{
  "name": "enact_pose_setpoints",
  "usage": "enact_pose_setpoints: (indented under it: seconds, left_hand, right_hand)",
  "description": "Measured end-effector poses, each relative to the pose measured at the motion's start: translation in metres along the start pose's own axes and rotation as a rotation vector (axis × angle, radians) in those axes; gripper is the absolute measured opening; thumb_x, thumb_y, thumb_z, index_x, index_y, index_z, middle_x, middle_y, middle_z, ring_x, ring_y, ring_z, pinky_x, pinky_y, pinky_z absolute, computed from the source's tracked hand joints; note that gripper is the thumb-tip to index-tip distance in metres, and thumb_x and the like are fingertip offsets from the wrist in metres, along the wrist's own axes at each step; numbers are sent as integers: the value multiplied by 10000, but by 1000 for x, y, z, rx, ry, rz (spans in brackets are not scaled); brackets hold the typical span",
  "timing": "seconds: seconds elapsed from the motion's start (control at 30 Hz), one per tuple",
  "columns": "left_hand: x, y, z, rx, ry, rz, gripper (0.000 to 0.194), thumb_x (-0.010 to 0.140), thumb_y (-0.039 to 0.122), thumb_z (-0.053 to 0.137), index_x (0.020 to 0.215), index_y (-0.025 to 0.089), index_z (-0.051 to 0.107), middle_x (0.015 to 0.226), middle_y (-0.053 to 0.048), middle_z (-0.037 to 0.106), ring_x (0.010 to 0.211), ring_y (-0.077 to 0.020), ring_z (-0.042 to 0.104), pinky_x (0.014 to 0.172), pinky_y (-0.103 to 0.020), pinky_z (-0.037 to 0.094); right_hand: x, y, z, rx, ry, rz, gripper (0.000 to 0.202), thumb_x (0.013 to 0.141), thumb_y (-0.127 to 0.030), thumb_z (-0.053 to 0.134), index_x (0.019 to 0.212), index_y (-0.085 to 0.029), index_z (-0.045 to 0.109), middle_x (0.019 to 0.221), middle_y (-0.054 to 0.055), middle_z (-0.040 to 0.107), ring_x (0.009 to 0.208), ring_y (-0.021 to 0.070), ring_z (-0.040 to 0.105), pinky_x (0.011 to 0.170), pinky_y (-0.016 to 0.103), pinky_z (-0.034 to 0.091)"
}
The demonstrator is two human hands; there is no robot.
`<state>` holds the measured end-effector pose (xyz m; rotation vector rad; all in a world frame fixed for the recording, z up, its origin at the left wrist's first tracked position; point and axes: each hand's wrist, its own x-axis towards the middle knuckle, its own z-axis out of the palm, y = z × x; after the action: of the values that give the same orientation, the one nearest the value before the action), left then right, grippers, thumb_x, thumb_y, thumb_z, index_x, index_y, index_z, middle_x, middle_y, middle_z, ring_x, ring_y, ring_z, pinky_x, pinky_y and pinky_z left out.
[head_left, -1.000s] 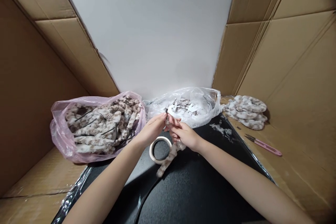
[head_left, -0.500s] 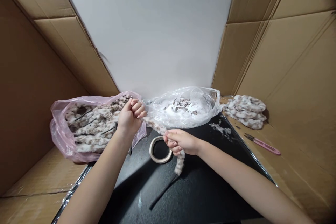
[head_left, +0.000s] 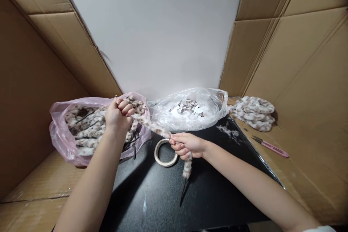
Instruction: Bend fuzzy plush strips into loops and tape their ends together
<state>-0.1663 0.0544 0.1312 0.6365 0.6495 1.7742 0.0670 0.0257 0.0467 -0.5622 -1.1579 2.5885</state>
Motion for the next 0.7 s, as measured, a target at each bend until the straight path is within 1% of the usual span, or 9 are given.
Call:
enact_pose_setpoints:
  seconds: [0.13, 0.23, 0.33, 0.43, 0.6, 0.7]
  left_hand:
    - [5, 17, -9, -13, 3, 63, 417, 987, 182, 218, 575, 183, 280, 428, 87, 130, 319, -53, 173, 324, -169, 148]
    - [10, 33, -20, -38, 51, 144, 394, 959, 140, 238, 568, 180, 249, 430, 91, 111, 323, -54, 136, 320, -169, 111]
    - [15, 42, -30, -56, 72, 188, 371, 937, 132, 269, 570, 179, 242, 438, 94, 96, 325, -54, 123, 321, -171, 91]
    - [17, 41, -33, -46, 75, 156, 373, 944, 138, 254, 573, 179, 255, 453, 93, 83, 323, -55, 128, 326, -174, 91]
    - [17, 35, -31, -62, 56, 119, 365, 944, 157, 283, 580, 178, 266, 463, 93, 96, 331, -56, 125, 328, -175, 91]
    - [16, 32, -30, -88, -13, 11, 376, 938, 208, 298, 569, 184, 236, 463, 85, 103, 343, -63, 135, 338, -189, 110]
  right_hand:
    - [0, 0, -2, 0, -19, 26, 280, 980, -292, 338, 737, -181, 420, 500, -109, 258, 357, 32, 136, 339, 124, 161]
    - [0, -1, -1, -5, -31, 55, 295, 988, -273, 308, 731, -178, 417, 496, -108, 262, 353, 33, 137, 335, 126, 164]
    - [0, -2, -2, -10, -25, 88, 315, 994, -264, 286, 721, -175, 416, 487, -108, 265, 347, 31, 142, 334, 125, 165]
    - [1, -2, -6, 3, 1, 115, 333, 1000, -261, 265, 712, -174, 408, 479, -110, 262, 341, 29, 138, 333, 121, 161]
    - [1, 0, -12, 3, 27, 154, 329, 996, -276, 284, 713, -171, 416, 474, -110, 275, 328, 23, 157, 331, 116, 188]
    - [0, 0, -13, -66, 84, 185, 307, 985, -294, 321, 739, -164, 451, 476, -105, 317, 321, 18, 200, 336, 116, 237]
